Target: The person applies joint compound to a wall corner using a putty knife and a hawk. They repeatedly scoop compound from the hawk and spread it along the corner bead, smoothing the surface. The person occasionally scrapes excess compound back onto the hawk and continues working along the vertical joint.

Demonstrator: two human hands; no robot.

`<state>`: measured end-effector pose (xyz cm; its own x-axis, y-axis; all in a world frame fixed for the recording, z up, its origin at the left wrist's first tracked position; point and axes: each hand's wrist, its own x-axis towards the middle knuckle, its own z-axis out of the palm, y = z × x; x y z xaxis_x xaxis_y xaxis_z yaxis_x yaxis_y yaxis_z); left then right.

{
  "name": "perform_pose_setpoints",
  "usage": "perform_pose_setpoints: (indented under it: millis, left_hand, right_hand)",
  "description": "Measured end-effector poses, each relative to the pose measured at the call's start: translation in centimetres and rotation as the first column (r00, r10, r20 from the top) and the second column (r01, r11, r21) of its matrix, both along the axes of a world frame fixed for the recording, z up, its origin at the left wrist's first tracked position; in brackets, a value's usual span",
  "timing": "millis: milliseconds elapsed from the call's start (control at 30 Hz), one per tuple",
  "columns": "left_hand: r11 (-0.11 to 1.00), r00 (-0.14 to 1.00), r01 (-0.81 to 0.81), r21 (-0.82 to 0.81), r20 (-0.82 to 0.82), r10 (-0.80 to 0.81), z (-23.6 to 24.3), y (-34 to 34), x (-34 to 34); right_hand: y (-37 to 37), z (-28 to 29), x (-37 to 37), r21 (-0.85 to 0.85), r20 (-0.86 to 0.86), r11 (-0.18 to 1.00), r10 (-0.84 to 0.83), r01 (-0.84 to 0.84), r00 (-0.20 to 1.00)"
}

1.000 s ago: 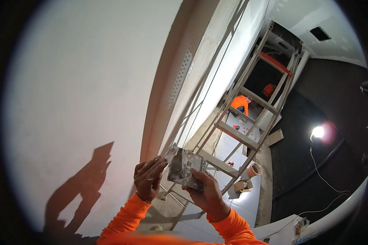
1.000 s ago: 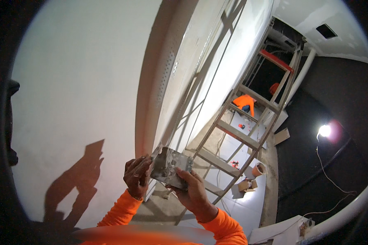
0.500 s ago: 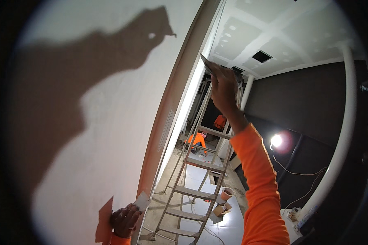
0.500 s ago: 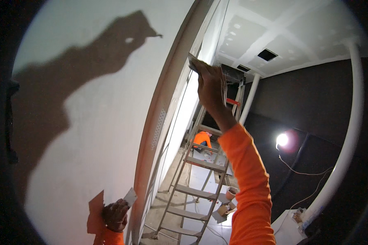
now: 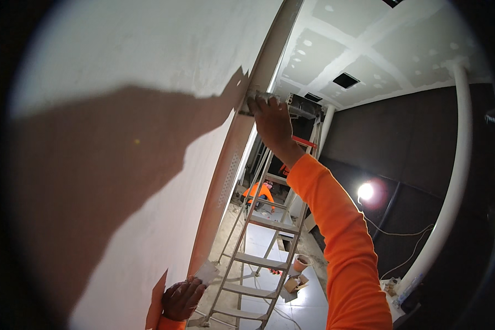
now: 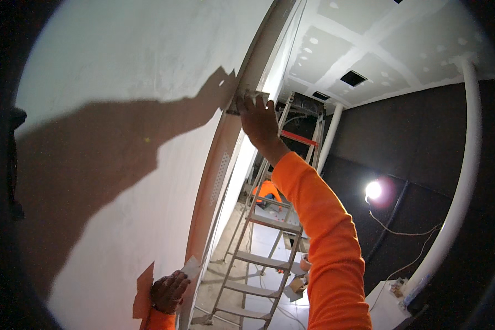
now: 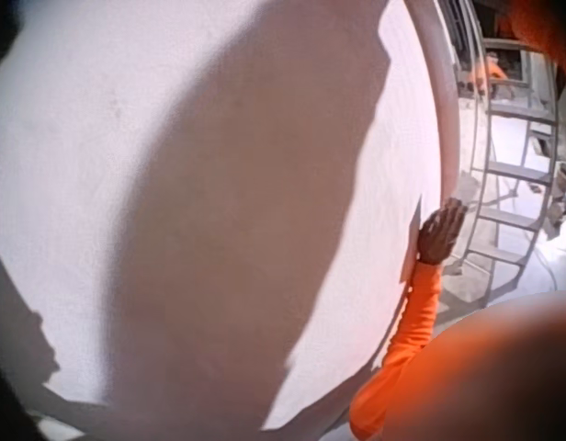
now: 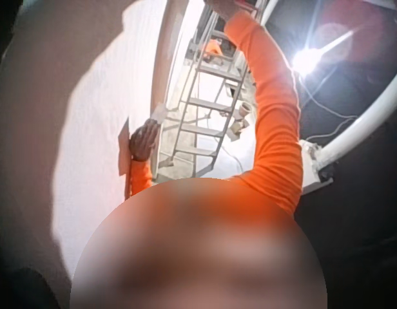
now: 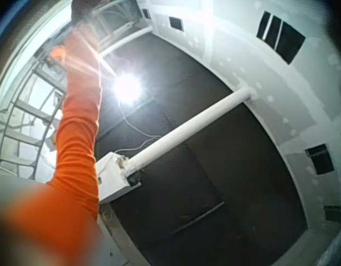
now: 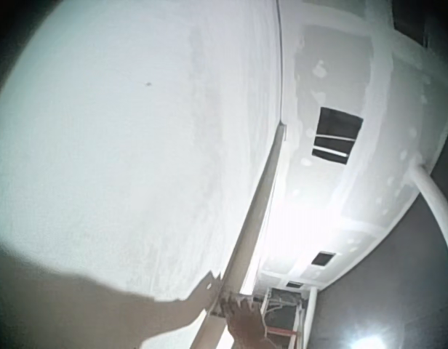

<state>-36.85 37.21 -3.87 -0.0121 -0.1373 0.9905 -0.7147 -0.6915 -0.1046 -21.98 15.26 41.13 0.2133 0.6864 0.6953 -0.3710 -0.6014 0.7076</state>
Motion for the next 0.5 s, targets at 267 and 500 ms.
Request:
perform_pose_setpoints:
  millis: [267,500]
  left_hand:
    - [1.0,1.0,-0.017,0.006,0.022,0.017,0.0,-0.2,0.2]
    - [0.999,0.999,0.031,0.041,-0.034,-0.03,-0.3,0.2,-0.1]
  right_hand:
    - [0.3,2.2,-1.0,0.015,0.069,0.999,0.032,-0.033,0.997]
    - [-0.1,-0.5,-1.6,-0.013,-0.17,0.998,-0.065,0.064,0.983]
